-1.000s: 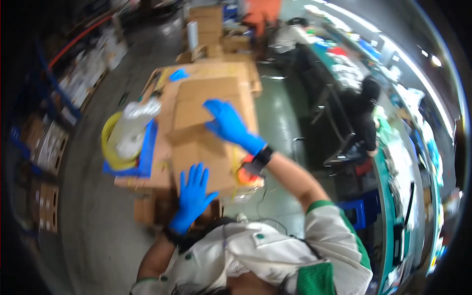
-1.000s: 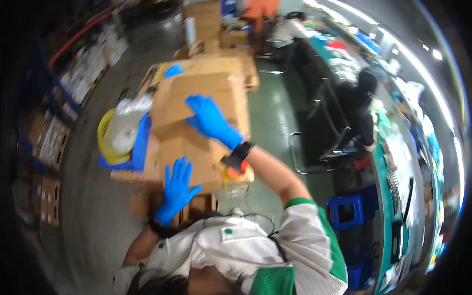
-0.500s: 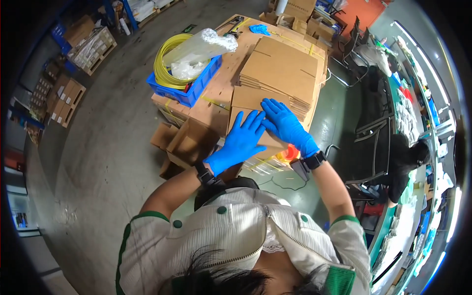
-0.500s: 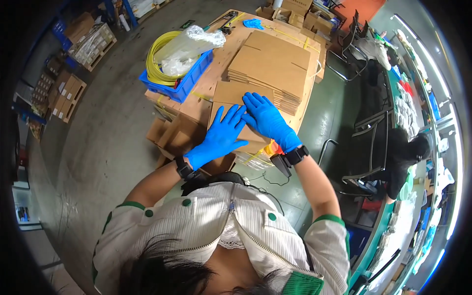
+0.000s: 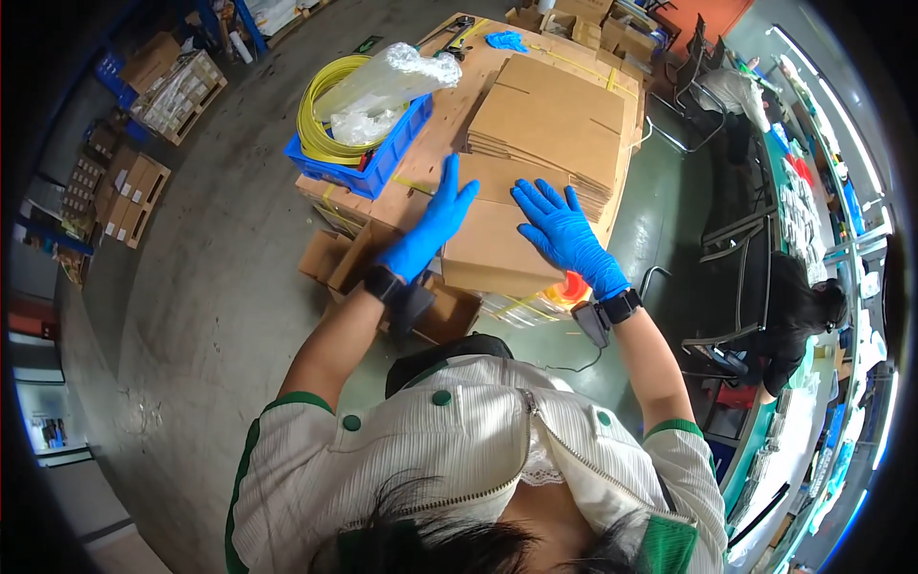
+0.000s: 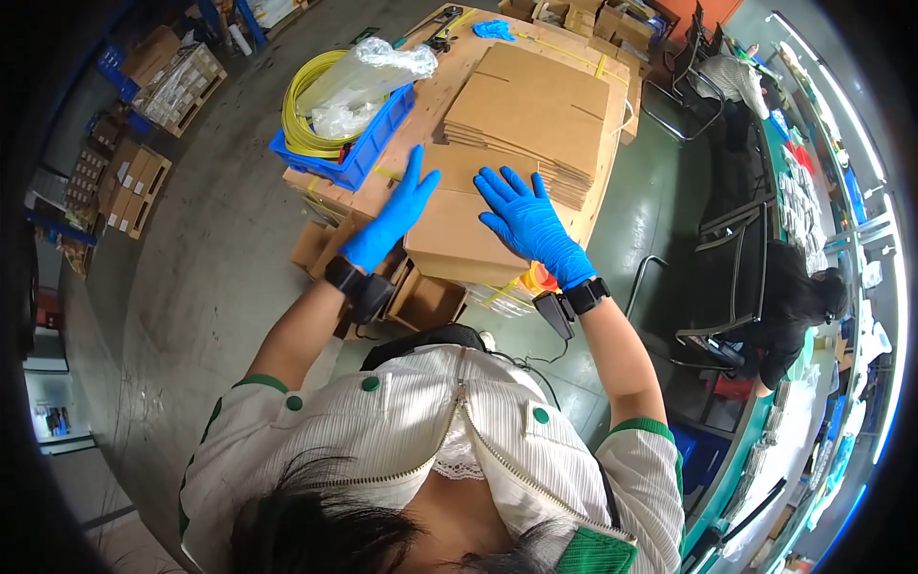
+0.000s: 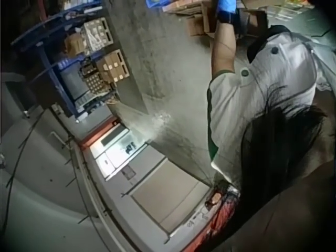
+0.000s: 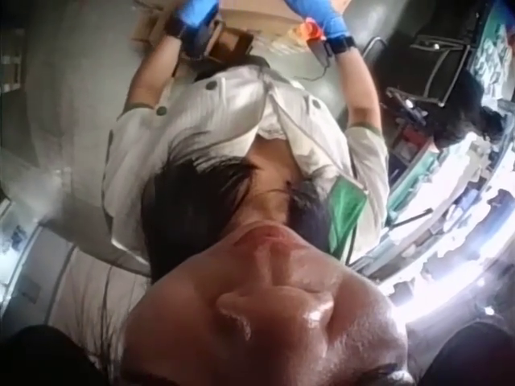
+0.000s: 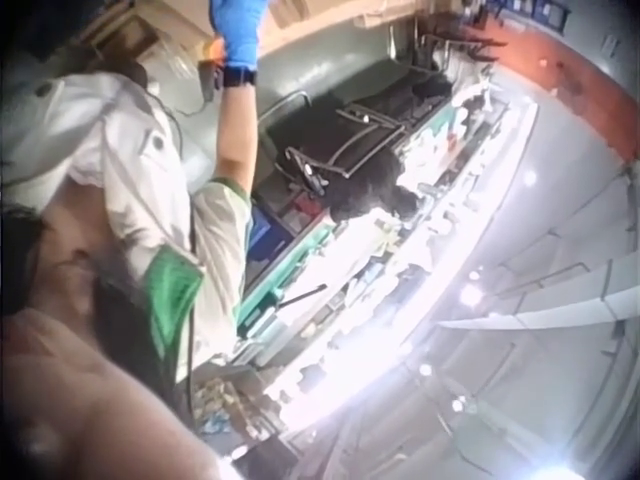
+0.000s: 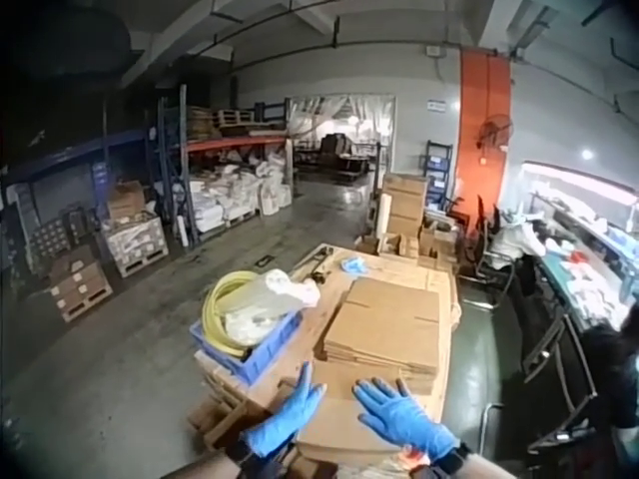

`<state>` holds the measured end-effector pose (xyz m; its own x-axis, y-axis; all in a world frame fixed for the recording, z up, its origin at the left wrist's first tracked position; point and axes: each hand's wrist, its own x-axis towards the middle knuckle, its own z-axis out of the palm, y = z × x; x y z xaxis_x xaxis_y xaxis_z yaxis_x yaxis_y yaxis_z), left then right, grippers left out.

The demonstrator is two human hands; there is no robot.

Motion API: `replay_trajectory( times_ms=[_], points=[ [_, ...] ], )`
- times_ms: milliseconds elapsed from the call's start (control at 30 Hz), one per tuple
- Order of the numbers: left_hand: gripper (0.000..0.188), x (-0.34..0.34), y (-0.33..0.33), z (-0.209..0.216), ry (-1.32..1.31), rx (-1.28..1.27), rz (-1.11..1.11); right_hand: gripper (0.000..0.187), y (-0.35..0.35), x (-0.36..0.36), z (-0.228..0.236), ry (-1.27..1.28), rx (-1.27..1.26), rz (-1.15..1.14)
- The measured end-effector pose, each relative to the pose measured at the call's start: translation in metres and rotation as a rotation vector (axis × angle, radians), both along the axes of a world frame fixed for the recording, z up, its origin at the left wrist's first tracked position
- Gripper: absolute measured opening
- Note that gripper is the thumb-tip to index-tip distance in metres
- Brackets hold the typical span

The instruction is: The person folds a cardboard box, seals the bottom with a tape dispenser, and sets it aside before repeating the process with a second box.

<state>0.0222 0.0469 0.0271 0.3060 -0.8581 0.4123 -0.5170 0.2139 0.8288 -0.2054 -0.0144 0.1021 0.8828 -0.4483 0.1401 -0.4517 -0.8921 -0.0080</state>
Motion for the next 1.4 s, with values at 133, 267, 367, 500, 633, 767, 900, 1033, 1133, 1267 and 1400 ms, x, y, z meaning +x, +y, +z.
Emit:
replay_trajectory(
  times_ms=[133, 267, 367, 500, 633, 767, 900, 1033, 1133, 1267, 1400],
  points=[
    [0.067, -0.003, -0.003, 0.006, 0.178, 0.124, -0.218, 0.055, -0.014, -0.012, -0.034, -0.408, 0.054, -0.042],
    [0.071, -0.007, 0.005, 0.024, 0.355, 0.174, -0.248, 0.056, -0.012, -0.004, -0.061, -1.059, 0.632, -0.405],
    [0.069, -0.012, 0.006, 0.032, 0.737, 0.314, -0.175, 0.058, -0.009, -0.009, -0.054, -1.096, 0.845, -0.418],
    [0.071, -0.005, 0.008, 0.021, 0.99, 0.278, -0.31, 0.06, 0.001, -0.008, -0.03, -1.064, 1.056, -0.491],
    [0.076, -0.01, 0.004, 0.021, 1.056, 0.246, -0.325, 0.061, 0.005, -0.005, -0.009, -1.125, 1.144, -0.444],
    [0.073, -0.015, -0.011, 0.02, 0.841, 0.266, -0.264, 0.061, -0.003, -0.012, -0.019, -1.148, 1.096, -0.419],
    [0.067, -0.032, -0.014, 0.013, 0.52, 0.193, -0.219, 0.062, -0.009, -0.025, -0.02, -1.083, 1.212, -0.49],
    [0.06, -0.024, -0.018, 0.013, 0.334, 0.079, -0.268, 0.063, -0.017, -0.031, -0.026, -1.044, 1.173, -0.428],
    [0.058, -0.027, -0.017, 0.02, 0.336, 0.127, -0.297, 0.064, -0.02, -0.035, -0.033, -1.032, 1.098, -0.356],
    [0.058, -0.026, -0.018, 0.018, 0.272, 0.113, -0.269, 0.064, -0.021, -0.035, -0.04, -1.042, 1.059, -0.307],
    [0.062, -0.048, -0.005, 0.049, -0.541, 0.104, -0.214, 0.064, -0.019, -0.037, -0.043, -1.026, 1.048, -0.349]
  ],
)
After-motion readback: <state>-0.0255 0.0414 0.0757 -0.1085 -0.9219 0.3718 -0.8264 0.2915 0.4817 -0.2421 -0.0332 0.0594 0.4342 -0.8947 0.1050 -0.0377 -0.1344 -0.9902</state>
